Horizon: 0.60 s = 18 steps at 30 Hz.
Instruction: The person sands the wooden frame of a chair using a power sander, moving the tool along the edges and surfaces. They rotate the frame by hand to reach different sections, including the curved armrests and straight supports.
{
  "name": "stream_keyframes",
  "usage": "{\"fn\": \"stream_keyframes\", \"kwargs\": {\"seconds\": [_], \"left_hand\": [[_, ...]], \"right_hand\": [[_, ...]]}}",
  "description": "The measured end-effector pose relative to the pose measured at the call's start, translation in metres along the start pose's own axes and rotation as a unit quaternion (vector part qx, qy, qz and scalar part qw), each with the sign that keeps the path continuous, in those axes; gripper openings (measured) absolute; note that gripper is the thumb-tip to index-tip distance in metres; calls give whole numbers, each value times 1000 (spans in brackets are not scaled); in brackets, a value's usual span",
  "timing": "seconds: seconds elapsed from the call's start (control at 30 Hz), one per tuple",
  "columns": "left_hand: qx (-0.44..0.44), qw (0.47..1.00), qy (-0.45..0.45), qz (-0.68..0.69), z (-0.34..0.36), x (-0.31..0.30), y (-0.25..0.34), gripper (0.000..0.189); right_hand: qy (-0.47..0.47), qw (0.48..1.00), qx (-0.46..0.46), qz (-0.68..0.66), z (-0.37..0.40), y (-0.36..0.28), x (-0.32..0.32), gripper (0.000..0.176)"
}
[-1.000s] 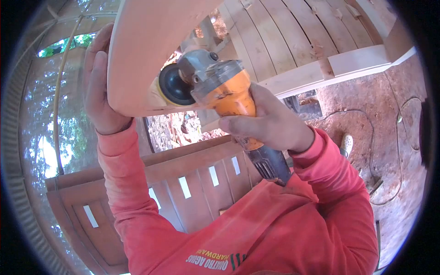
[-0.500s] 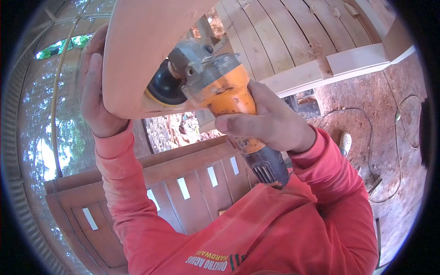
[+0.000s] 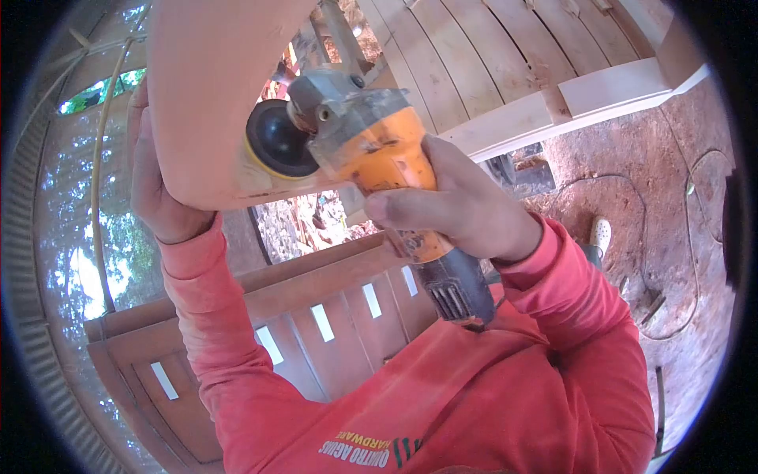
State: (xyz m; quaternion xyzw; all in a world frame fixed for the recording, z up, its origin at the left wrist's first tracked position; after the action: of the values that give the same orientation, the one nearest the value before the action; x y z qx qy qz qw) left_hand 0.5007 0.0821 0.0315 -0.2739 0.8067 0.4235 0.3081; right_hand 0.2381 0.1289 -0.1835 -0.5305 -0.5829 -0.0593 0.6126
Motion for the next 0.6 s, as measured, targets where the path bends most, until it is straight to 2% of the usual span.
{"fn": "stream_keyframes", "kwargs": {"seconds": [0.07,0.17,0.27,0.37,0.47,0.57,0.6], "left_hand": [[55,991,-42,-118,-7,37,33,37],[124,954,-91,-257,-14,47,51,35],[150,934,-97,-308,-14,50,54,35],[120,960,-87,-236,-15,54,53,36],[50,992,-81,-88,-14,61,55,40],[7,997,-71,-9,-16,65,56,44],[-3,998,-69,8,-16,66,57,45]], "right_hand": [[-12,1000,-12,-20,-5,-1,5,48],[-15,1000,-7,-13,-8,-3,11,47],[4,998,27,62,-6,0,9,48],[20,993,20,111,-4,6,2,48],[13,994,47,97,1,2,1,48],[21,995,69,68,5,5,-2,47],[28,996,47,63,6,5,-1,46]]}}
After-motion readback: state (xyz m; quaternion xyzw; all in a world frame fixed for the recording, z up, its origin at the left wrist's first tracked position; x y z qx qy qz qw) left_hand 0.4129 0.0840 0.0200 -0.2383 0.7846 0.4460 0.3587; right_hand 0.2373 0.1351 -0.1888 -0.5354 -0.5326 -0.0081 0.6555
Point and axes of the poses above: each hand's wrist, its own z-axis away from the middle knuckle, its own x-axis out of the palm, y = z × x, the point moved 2 cm from there along -z, towards the middle knuckle, and after that the axes turned 5 degrees about -y, right-handed, at the moved point
